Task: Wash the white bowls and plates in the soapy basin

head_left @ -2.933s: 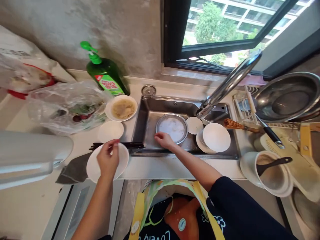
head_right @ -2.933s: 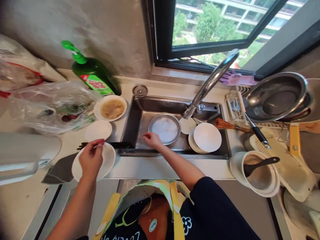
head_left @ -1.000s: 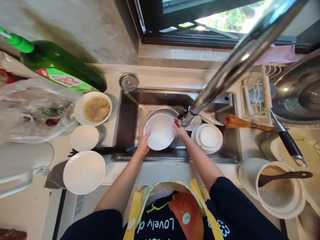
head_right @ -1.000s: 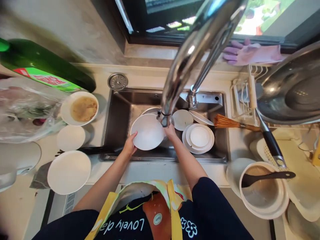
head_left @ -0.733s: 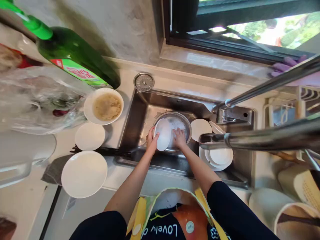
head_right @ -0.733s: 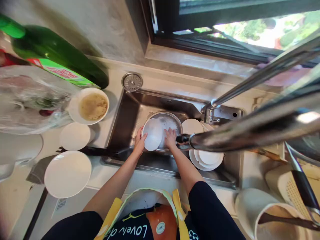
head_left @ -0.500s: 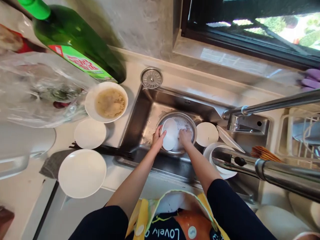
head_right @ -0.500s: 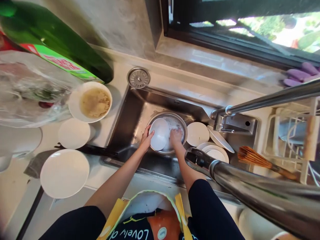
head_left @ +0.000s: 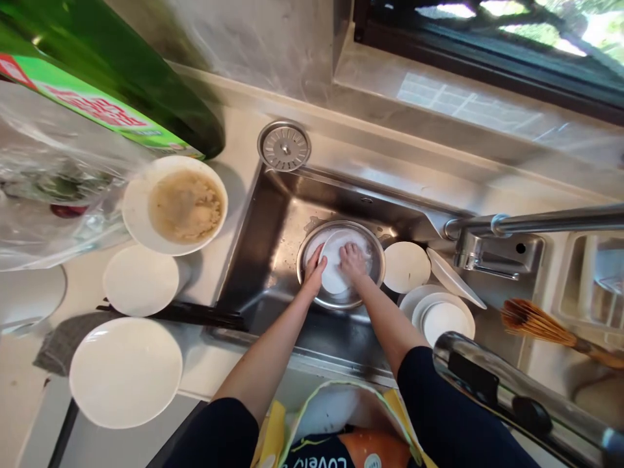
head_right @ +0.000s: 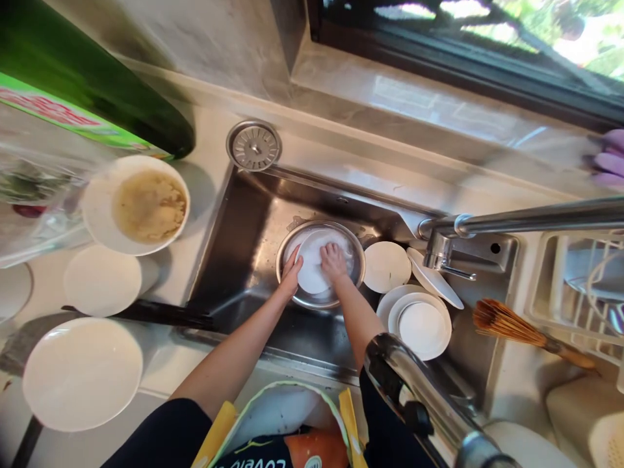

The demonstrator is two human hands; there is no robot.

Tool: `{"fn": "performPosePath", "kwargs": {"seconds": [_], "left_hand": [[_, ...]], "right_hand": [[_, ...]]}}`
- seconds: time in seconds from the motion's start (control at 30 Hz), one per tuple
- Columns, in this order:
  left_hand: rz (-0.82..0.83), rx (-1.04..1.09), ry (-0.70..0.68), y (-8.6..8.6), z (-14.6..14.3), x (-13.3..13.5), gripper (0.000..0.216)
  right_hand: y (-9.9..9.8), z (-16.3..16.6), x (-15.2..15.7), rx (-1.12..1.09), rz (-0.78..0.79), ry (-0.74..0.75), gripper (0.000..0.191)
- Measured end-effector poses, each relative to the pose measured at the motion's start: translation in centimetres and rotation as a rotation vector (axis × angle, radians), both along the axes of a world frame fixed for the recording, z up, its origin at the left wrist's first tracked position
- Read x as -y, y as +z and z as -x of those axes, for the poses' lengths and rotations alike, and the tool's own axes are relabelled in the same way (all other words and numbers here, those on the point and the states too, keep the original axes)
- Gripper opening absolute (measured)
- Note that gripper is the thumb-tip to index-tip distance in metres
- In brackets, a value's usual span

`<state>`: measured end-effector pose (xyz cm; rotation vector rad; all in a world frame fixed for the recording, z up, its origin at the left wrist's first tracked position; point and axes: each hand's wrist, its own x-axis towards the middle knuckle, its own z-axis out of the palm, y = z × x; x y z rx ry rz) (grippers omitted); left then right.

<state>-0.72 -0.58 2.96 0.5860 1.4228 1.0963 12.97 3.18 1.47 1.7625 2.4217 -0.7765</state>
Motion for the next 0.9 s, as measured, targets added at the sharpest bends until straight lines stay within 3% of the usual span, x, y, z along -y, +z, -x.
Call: {"fn": "performPosePath", "kwargs": {"seconds": [0.13, 0.23, 0.37, 0.47, 0.57, 0.63, 0.77, 0.83, 0.9], "left_hand": [[-0.072, 0.019, 0.02, -0.5, -0.1, 0.5, 0.056], [-0.061, 0.076, 0.086, -0.7, -0.5, 0.9, 0.057], [0.024, 0.228, 0.285, -0.7, -1.2, 1.0, 0.065], [0.056, 0.316, 0.289, -0.3, -1.4, 0.9, 0.065], [0.109, 0.372, 0.238, 0.2, -1.3, 0.7, 0.065], [0.148, 0.377, 0.233, 0.4, -1.1, 0.6, 0.066], [0.175, 0.379, 0.226, 0.0, -0.9, 0.6, 0.067], [0.167, 0.375, 0.224, -0.2, -0.7, 0.7, 0.067], [0.15, 0.343, 0.221, -0.2, -0.5, 0.7, 0.068]], "right_hand": [[-1.2, 2.8, 2.5, -0.21, 0.195, -0.356, 0.033], [-0.7, 5.3, 4.0, -0.485, 0.377, -0.536, 0.033], [1.0, 5.1, 4.3, -0.578, 0.408, -0.422, 0.028], [1.5, 2.5, 4.0, -0.28, 0.387, -0.288, 0.02], [0.6, 0.8, 3.0, 0.031, 0.246, -0.309, 0.027], [-0.4, 1.1, 2.0, 0.091, 0.18, -0.366, 0.031], [-1.8, 3.7, 0.8, -0.11, 0.109, -0.462, 0.034], [-1.6, 4.3, 0.9, -0.294, 0.126, -0.391, 0.028], [-1.0, 3.8, 1.4, -0.407, 0.255, -0.229, 0.02]]}}
